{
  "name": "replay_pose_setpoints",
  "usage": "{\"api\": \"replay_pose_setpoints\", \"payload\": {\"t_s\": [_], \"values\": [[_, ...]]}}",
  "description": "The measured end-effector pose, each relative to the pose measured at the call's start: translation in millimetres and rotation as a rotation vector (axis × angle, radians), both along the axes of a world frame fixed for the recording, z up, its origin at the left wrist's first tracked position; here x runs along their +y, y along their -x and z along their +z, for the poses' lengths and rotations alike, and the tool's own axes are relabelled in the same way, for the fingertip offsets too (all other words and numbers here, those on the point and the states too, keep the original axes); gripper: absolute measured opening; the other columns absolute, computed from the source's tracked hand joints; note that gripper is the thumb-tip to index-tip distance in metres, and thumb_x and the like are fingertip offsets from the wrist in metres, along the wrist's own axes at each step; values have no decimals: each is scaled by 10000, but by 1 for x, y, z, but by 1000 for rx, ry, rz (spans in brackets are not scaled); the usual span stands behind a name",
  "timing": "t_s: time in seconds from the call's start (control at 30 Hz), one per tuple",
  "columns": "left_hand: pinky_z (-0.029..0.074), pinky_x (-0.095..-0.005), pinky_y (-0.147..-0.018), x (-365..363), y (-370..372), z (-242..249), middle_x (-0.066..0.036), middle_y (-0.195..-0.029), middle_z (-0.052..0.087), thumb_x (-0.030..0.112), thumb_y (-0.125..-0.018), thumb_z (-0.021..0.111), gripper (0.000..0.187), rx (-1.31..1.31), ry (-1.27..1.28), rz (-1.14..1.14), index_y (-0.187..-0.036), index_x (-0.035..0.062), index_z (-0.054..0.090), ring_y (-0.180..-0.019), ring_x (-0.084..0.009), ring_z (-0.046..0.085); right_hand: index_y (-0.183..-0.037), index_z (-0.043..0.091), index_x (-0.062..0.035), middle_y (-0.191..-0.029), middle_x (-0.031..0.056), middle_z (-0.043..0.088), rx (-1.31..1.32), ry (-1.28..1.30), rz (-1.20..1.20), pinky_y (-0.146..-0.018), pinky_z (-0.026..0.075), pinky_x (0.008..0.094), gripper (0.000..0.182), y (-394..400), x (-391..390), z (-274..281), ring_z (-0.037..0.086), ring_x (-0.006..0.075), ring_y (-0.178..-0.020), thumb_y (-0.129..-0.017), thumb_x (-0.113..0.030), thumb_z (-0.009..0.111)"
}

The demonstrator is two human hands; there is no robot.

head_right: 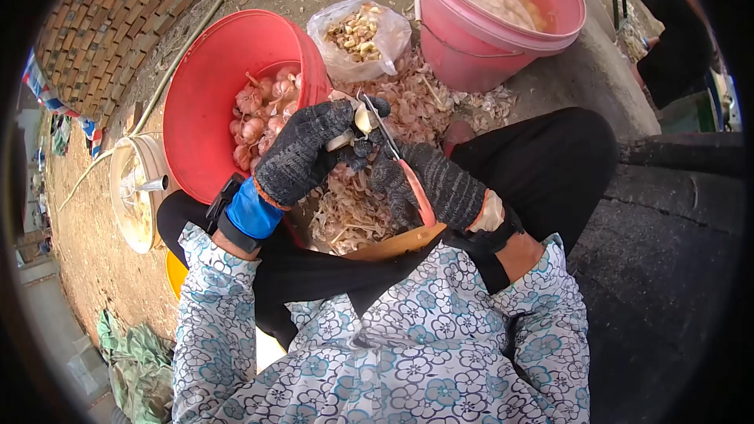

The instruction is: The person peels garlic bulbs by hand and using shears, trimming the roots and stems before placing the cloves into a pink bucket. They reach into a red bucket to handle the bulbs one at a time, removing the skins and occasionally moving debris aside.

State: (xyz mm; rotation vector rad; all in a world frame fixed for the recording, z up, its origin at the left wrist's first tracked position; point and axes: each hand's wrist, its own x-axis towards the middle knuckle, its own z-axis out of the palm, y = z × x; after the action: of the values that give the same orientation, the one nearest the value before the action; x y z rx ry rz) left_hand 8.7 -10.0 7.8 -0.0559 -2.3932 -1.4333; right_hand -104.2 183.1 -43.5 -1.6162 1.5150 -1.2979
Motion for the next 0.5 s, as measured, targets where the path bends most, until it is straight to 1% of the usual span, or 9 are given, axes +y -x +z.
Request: {"api": "replay_pose_setpoints", "payload": {"t_s": [0.03,0.07,0.1,0.13,0.23,0.3,0.33,0.43,0.5], "values": [[469,-259,-677,4,0,8,-39,-898,600,88,-800,587,277,-199,-326,-33,-1064,10,560,-793,-118,574,-1109,485,41,-949,95,571,-249,-84,-94,-691,477,280,274,-6,3,-47,572,150,-839,-910,-115,380],[469,-259,-677,7,2,13,-39,-898,600,88,-800,587,277,-199,-326,-36,-1064,10,560,-793,-118,574,-1110,482,56,-983,109,564,-497,-167,-187,-762,463,301,270,-10,4,-71,552,167,-924,-901,-75,371],[468,-247,-670,10,5,17,-34,-906,598,99,-797,597,311,-328,-573,14,-1092,13,549,-791,-110,574,-1090,491,70,-1010,159,551,251,-30,-199,-786,443,342,268,-4,1,33,544,223,-937,-862,-46,410],[467,-236,-663,12,6,18,-29,-915,596,111,-794,608,346,-458,-820,67,-1120,16,537,-789,-102,573,-1090,491,70,-1010,159,551,251,-32,-199,-786,443,342,268,-1,2,20,544,223,-937,-862,-46,410],[465,-218,-661,15,5,17,-22,-900,602,125,-788,624,380,-436,-908,96,-1139,15,530,-790,-87,569,-1142,477,58,-1010,155,570,48,-378,-1,-747,465,339,315,3,-4,5,572,246,-869,-844,-11,400],[465,-214,-664,16,4,12,-21,-894,605,128,-788,625,371,-410,-946,106,-1130,14,535,-790,-86,567,-1081,524,41,-941,133,588,610,-104,-188,-717,471,306,260,-1,-8,28,580,227,-827,-844,-15,431],[465,-209,-666,16,4,10,-20,-889,608,131,-788,626,363,-384,-983,113,-1120,12,541,-789,-84,565,-1081,524,41,-941,133,588,609,-105,-187,-717,471,306,260,-3,-9,27,580,227,-827,-844,-15,431],[464,-208,-680,14,4,7,-27,-913,607,118,-784,625,352,-425,-940,142,-1109,10,548,-789,-83,564,-1062,533,37,-918,126,588,495,-263,-185,-702,473,291,242,-4,-9,17,578,202,-827,-843,-8,442],[459,-208,-695,14,5,14,-31,-941,605,110,-786,618,343,-428,-861,139,-1107,10,551,-798,-80,558,-1022,522,64,-850,233,556,203,-31,-206,-683,454,384,249,-4,-7,-3,556,331,-760,-794,-28,484]]}}
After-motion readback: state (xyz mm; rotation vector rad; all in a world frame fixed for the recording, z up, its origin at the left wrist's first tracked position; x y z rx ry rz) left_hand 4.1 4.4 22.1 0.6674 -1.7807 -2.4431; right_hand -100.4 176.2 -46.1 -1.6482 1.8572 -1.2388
